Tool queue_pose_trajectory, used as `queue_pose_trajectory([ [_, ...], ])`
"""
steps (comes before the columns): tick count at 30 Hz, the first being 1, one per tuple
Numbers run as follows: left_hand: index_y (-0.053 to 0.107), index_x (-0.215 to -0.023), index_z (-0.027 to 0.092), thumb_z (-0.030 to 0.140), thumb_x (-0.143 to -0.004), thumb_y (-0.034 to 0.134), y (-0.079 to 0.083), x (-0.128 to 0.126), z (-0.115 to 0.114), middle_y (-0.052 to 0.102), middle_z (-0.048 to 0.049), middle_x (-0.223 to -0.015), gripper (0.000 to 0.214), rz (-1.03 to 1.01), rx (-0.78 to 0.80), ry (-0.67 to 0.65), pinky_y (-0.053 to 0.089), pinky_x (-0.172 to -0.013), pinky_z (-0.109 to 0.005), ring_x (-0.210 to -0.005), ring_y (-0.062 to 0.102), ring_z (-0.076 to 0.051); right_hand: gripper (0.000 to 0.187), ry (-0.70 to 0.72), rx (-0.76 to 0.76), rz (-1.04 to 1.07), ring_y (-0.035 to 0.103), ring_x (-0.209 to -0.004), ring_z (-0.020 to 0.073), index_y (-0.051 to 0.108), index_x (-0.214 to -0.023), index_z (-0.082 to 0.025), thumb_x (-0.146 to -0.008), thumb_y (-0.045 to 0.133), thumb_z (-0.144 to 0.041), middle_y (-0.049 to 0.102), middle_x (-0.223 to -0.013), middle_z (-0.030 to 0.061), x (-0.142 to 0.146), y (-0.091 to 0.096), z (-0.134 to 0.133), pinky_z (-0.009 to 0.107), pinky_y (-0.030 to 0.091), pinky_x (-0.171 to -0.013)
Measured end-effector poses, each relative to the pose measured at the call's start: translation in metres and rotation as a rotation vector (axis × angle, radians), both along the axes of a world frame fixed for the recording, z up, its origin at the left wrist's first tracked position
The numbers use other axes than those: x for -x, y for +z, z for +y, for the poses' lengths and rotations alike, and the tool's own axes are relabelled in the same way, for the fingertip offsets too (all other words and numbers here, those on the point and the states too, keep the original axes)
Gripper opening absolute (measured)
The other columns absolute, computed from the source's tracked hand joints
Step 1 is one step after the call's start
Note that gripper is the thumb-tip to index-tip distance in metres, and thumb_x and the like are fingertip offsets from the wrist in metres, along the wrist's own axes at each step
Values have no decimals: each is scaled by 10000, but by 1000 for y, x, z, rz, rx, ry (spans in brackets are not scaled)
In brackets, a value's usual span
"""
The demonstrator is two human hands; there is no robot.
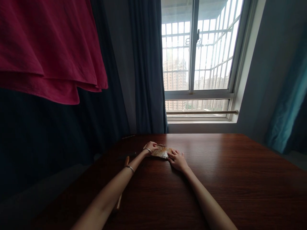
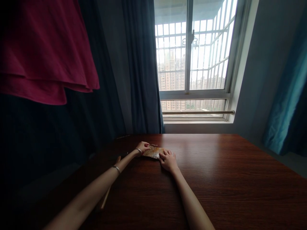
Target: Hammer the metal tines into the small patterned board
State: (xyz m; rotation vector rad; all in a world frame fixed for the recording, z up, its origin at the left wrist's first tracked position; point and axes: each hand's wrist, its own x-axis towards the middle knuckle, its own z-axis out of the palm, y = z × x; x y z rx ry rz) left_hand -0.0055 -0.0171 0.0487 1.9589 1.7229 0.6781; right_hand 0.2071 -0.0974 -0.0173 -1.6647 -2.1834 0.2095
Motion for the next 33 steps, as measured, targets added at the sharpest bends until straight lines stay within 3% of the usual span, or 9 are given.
queue_pose_trajectory([
  [9, 730, -815, 145, 214, -700, 702, -17, -16, 3, 718, -25, -728, 137, -214, 73, 94, 435, -553, -163, -679, 629, -127, 439, 5, 0, 1, 233, -1345, 292, 460, -1311, -398, -884, 399, -479, 348, -1471, 11, 0, 4, -1, 578, 126, -1032],
  [16, 732, -865, 141, 208, -717, 700, -18, -18, 3, 731, -43, -776, 166, -243, 70, 122, 442, -547, -171, -688, 630, -132, 431, 12, -21, 4, 247, -1336, 300, 472, -1298, -398, -883, 395, -484, 356, -1465, 15, -1, 0, 0, 583, 128, -1025],
  [22, 737, -829, 114, 222, -697, 726, -11, -18, 1, 733, -84, -853, 170, -274, 47, 144, 450, -569, -192, -758, 643, -166, 433, 8, -5, 5, 232, -1345, 299, 462, -1305, -404, -885, 391, -483, 343, -1473, 12, 0, 2, -1, 583, 115, -1029],
  [27, 725, -898, 115, 266, -709, 722, -5, -21, 6, 723, -100, -898, 242, -340, 55, 101, 431, -509, -205, -696, 635, -155, 431, 12, -5, 8, 240, -1344, 293, 465, -1303, -404, -884, 395, -478, 349, -1470, 13, 1, 2, -1, 580, 122, -1031],
  [33, 714, -843, 75, 299, -643, 761, 8, -14, 14, 709, -107, -772, 304, -366, 50, 32, 444, -525, -210, -656, 634, -154, 434, 7, -9, 12, 246, -1343, 296, 466, -1304, -405, -882, 403, -480, 351, -1470, 13, 0, 1, 0, 583, 124, -1032],
])
